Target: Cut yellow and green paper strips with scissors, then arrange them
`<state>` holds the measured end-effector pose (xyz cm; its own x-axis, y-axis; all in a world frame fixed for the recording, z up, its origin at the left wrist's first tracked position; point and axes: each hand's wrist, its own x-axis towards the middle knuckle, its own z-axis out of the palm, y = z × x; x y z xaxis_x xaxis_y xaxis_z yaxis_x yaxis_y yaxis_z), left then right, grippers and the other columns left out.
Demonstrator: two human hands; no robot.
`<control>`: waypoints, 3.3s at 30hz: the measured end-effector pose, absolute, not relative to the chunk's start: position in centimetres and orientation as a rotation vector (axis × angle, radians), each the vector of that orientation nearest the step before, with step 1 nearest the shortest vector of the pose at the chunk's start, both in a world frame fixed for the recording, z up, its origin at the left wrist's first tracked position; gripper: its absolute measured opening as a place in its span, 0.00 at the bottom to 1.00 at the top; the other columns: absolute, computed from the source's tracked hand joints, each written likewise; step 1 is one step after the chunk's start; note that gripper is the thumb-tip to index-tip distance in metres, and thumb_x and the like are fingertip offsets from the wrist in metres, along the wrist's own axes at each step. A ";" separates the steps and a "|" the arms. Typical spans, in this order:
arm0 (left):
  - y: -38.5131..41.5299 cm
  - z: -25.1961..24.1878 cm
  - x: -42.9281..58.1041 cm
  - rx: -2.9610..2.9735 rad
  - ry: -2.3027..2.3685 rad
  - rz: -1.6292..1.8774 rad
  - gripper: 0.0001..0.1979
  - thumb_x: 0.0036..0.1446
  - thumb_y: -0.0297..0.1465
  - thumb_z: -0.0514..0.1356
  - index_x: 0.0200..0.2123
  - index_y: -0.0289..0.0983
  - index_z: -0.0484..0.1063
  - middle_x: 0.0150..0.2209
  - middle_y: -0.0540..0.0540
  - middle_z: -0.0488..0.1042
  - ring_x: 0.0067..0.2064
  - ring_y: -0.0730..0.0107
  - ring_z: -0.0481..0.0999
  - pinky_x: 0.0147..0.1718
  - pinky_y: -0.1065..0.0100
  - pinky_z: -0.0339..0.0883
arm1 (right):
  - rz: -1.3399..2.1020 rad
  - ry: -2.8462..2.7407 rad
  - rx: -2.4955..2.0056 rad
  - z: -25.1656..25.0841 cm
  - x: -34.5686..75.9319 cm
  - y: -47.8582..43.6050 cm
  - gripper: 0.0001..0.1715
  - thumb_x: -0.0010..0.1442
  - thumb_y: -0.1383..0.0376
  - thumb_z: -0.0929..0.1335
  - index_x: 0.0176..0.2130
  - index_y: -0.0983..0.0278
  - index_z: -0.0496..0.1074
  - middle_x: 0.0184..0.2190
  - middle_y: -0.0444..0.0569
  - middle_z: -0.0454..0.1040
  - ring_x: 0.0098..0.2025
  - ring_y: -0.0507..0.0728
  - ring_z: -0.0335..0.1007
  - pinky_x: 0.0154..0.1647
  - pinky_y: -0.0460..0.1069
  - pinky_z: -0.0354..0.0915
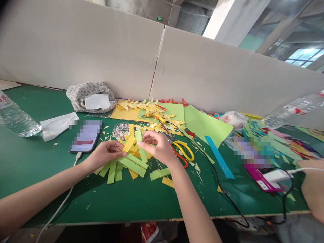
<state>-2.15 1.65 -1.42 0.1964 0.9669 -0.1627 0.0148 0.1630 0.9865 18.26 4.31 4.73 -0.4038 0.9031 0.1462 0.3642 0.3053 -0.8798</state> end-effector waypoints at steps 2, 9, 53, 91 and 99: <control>1.7 -1.6 -2.2 1.188 1.125 0.942 0.12 0.39 0.33 0.66 0.28 0.38 0.69 0.21 0.51 0.73 0.24 0.72 0.72 0.23 0.71 0.67 | 1.005 -1.941 -1.109 4.5 18.1 4.3 0.06 0.47 0.62 0.68 0.27 0.61 0.67 0.36 0.44 0.69 0.33 0.51 0.67 0.39 0.50 0.65; 1.6 -2.0 -2.3 1.308 1.137 0.941 0.11 0.41 0.33 0.65 0.29 0.37 0.69 0.23 0.49 0.75 0.26 0.70 0.74 0.26 0.69 0.67 | 0.976 -2.036 -1.099 4.5 17.6 4.1 0.06 0.49 0.61 0.67 0.26 0.61 0.66 0.35 0.44 0.68 0.32 0.50 0.66 0.38 0.49 0.65; 1.2 -0.1 -2.2 1.192 1.122 0.942 0.24 0.42 0.33 0.65 0.44 0.37 0.64 0.21 0.53 0.73 0.23 0.74 0.69 0.26 0.70 0.64 | 1.215 -2.012 -1.235 3.0 16.3 3.7 0.14 0.49 0.54 0.67 0.29 0.62 0.67 0.25 0.44 0.69 0.26 0.50 0.65 0.26 0.46 0.61; 1.1 -0.3 -2.1 1.121 1.102 0.968 0.10 0.39 0.30 0.65 0.27 0.36 0.67 0.22 0.53 0.69 0.25 0.76 0.68 0.25 0.73 0.62 | 0.496 -2.241 -1.207 3.2 15.2 2.7 0.09 0.54 0.61 0.66 0.26 0.60 0.72 0.26 0.45 0.74 0.31 0.54 0.67 0.32 0.49 0.62; 1.0 -0.3 -2.1 1.141 1.094 0.964 0.10 0.40 0.31 0.65 0.27 0.36 0.67 0.22 0.52 0.68 0.25 0.76 0.68 0.25 0.73 0.63 | 0.550 -2.243 -1.239 3.2 15.5 2.8 0.10 0.54 0.60 0.65 0.26 0.61 0.73 0.26 0.46 0.73 0.31 0.54 0.67 0.33 0.50 0.62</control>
